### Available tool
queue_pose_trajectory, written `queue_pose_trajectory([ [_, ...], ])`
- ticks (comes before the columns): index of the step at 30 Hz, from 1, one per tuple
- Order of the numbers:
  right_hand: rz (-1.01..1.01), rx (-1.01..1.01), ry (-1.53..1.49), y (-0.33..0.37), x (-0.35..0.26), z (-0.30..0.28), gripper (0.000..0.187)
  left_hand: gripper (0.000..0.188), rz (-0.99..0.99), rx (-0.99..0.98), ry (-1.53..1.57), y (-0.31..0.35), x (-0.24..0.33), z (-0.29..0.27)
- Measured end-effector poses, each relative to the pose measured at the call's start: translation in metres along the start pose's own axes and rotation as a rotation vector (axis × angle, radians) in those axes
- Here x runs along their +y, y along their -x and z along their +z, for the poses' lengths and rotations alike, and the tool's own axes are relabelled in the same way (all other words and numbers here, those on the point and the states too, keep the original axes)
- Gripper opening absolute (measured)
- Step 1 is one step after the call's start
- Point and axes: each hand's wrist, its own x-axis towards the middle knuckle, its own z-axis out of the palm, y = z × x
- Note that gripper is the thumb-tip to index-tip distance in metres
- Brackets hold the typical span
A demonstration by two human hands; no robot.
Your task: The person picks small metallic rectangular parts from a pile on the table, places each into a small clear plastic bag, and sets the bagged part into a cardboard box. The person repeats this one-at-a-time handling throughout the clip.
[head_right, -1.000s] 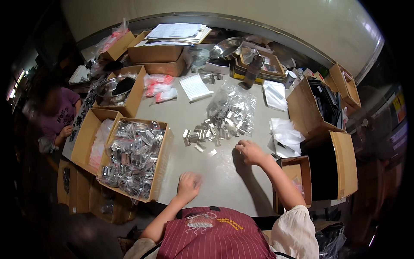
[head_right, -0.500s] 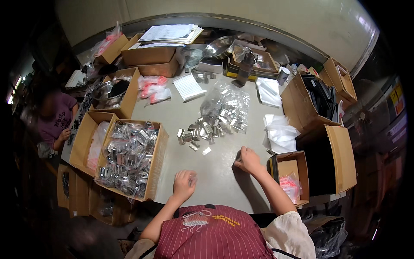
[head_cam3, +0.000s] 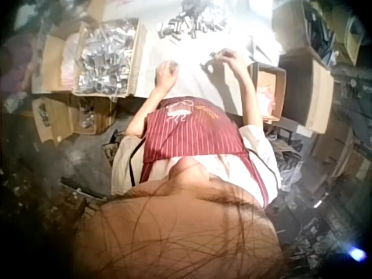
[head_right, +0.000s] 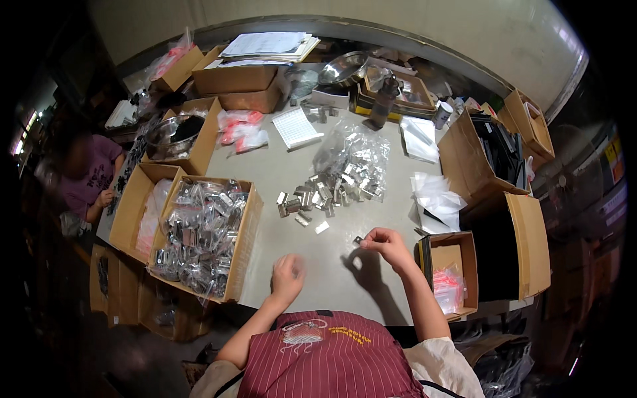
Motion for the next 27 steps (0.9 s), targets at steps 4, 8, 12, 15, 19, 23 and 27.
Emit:
queue_pose_trajectory([
  [4,0.051,-0.054,-0.410,0.013,-0.004,0.025,0.014,0.021,-0.014,0.043,0.103,-0.012,0.042,-0.003],
  [8,0.069,-0.020,-0.563,0.015,0.005,0.046,0.013,0.031,0.249,0.141,0.083,-0.025,0.061,0.005],
  [12,0.151,-0.038,-0.690,0.018,0.000,0.069,0.013,0.041,0.325,0.112,0.012,-0.030,0.059,0.016],
  [15,0.173,-0.095,-0.670,0.015,0.003,0.079,0.012,0.045,0.267,0.082,-0.004,-0.028,0.052,0.014],
  [19,0.178,-0.160,-0.512,0.006,0.005,0.091,0.012,0.046,0.264,0.030,0.010,-0.025,0.032,0.007],
  [23,-0.026,-0.229,-0.010,-0.034,0.027,0.087,0.009,0.047,0.066,-0.028,0.069,-0.017,0.001,0.004],
  [27,-0.819,0.235,0.923,-0.070,0.006,0.090,0.013,0.051,-0.330,-0.074,0.189,-0.013,0.000,-0.018],
])
